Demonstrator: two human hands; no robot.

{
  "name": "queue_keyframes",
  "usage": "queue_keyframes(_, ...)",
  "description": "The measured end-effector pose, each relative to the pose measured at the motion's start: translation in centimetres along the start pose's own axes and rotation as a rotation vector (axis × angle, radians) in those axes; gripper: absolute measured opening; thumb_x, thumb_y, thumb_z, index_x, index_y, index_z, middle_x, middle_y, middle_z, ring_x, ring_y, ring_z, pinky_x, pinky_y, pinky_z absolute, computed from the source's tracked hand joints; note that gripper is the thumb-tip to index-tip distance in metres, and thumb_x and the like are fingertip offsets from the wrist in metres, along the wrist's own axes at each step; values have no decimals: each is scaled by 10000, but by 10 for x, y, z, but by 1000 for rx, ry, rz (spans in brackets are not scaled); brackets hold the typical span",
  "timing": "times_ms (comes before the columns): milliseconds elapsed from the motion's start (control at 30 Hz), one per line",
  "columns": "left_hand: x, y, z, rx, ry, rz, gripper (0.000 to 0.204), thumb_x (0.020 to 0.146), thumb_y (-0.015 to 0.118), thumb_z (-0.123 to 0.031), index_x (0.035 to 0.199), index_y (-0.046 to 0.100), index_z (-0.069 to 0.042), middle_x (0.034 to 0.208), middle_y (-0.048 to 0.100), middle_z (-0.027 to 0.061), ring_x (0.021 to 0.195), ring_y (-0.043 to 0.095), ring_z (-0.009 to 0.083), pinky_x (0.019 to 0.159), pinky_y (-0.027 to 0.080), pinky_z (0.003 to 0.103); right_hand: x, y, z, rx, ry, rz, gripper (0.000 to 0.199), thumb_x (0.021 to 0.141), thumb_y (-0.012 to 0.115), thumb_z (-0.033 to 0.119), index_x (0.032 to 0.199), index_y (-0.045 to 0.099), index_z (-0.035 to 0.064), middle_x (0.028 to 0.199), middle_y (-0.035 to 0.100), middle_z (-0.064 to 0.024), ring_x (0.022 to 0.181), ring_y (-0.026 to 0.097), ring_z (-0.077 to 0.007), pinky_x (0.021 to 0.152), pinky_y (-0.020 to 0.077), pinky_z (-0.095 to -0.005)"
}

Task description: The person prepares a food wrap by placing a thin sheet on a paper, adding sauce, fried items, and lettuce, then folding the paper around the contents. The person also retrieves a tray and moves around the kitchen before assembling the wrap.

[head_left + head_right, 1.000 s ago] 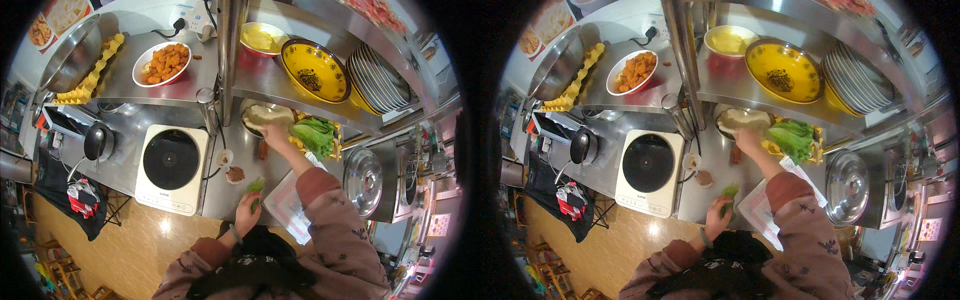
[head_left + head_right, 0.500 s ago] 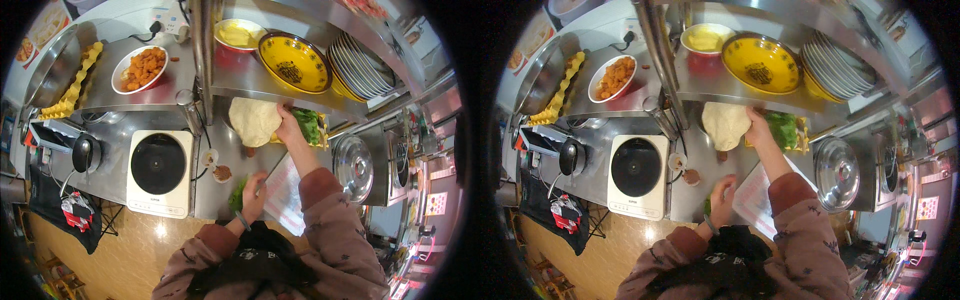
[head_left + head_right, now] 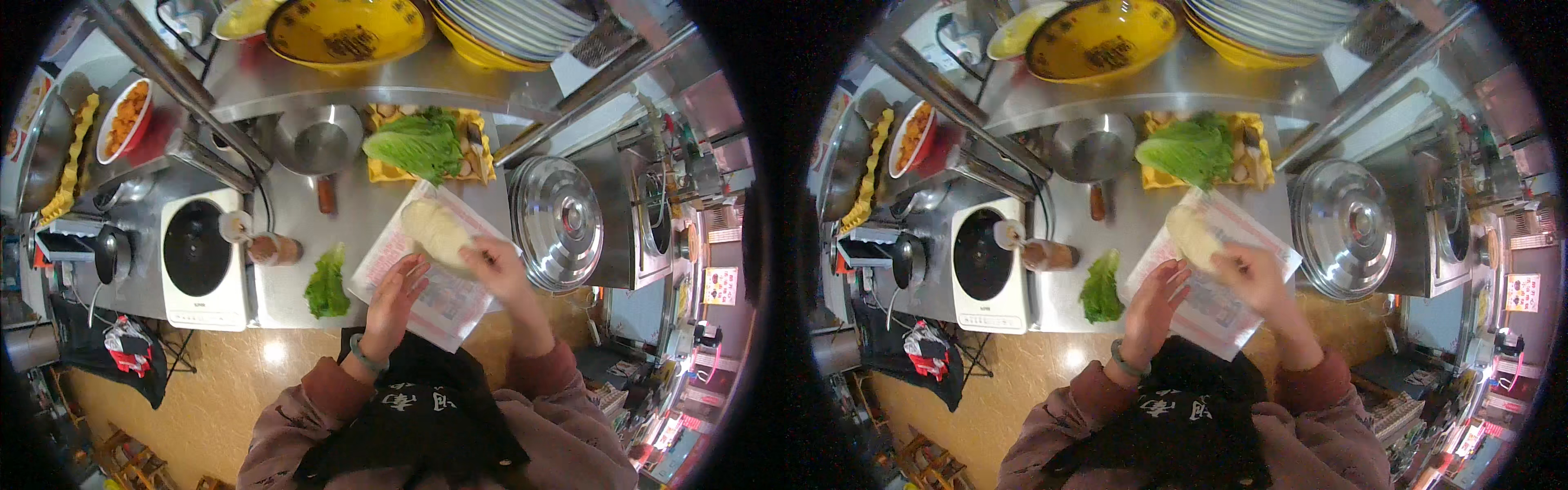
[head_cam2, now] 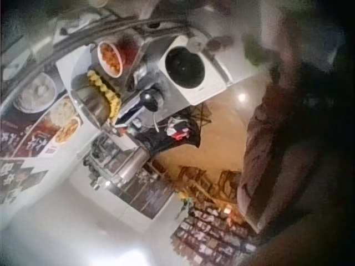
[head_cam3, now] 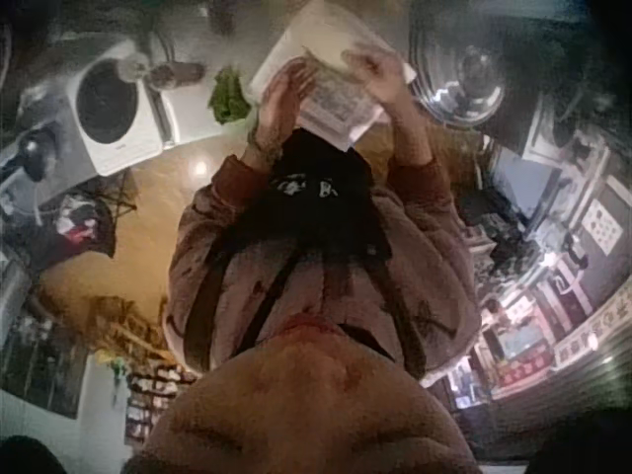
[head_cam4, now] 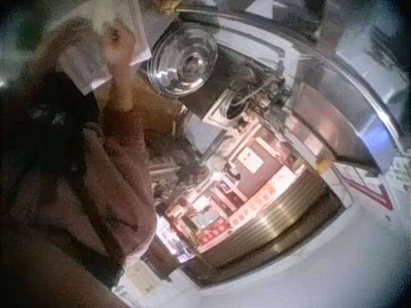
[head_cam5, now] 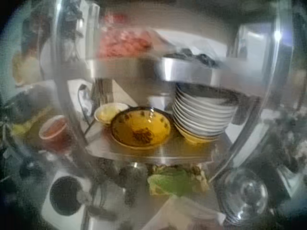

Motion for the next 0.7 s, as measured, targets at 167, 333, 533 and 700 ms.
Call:
queue_keyframes(167, -14, -2, 71, -126, -69, -48, 580, 949, 270, -434, 1382, 210, -52, 1380, 321, 84, 1259, 323, 235, 1035, 249, 387, -15, 43, -64, -43, -190, 85, 244, 825, 580, 110, 1035, 578, -14, 952, 606, -92, 838, 589, -162, 745, 474, -263)
queue_keyframes(333, -29, -29, 104, -293, 0, -238, 693, 918, 220, -539, 1392, 170, -36, 1403, 285, 112, 1285, 279, 259, 1052, 218, 400, -24, 53, -121, 57, -1, 178, 235, 802, 593, 56, 1028, 582, -7, 928, 588, -95, 851, 580, -163, 777, 464, -277)
queue_keyframes(533, -34, -26, 105, -423, 17, -174, 815, 873, 183, -629, 1389, 142, 0, 1418, 246, 144, 1297, 254, 287, 1066, 181, 423, -28, 52, -117, -104, -121, 171, 220, 705, 697, 57, 887, 580, 20, 786, 561, -60, 705, 549, -146, 672, 456, -254)
queue_keyframes(700, -30, -20, 103, -414, 14, -112, 768, 893, 144, -591, 1403, 93, -19, 1433, 213, 133, 1312, 229, 273, 1074, 168, 411, -23, 56, -118, -113, -110, 144, 218, 701, 714, 111, 840, 566, 32, 765, 582, -75, 672, 580, -182, 616, 469, -274)
Point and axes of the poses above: each hand's wrist, its own x-axis towards the middle knuckle, its own y-axis out of the palm, z = x × y, the point moved 4 cm from there along x, towards the middle knuckle
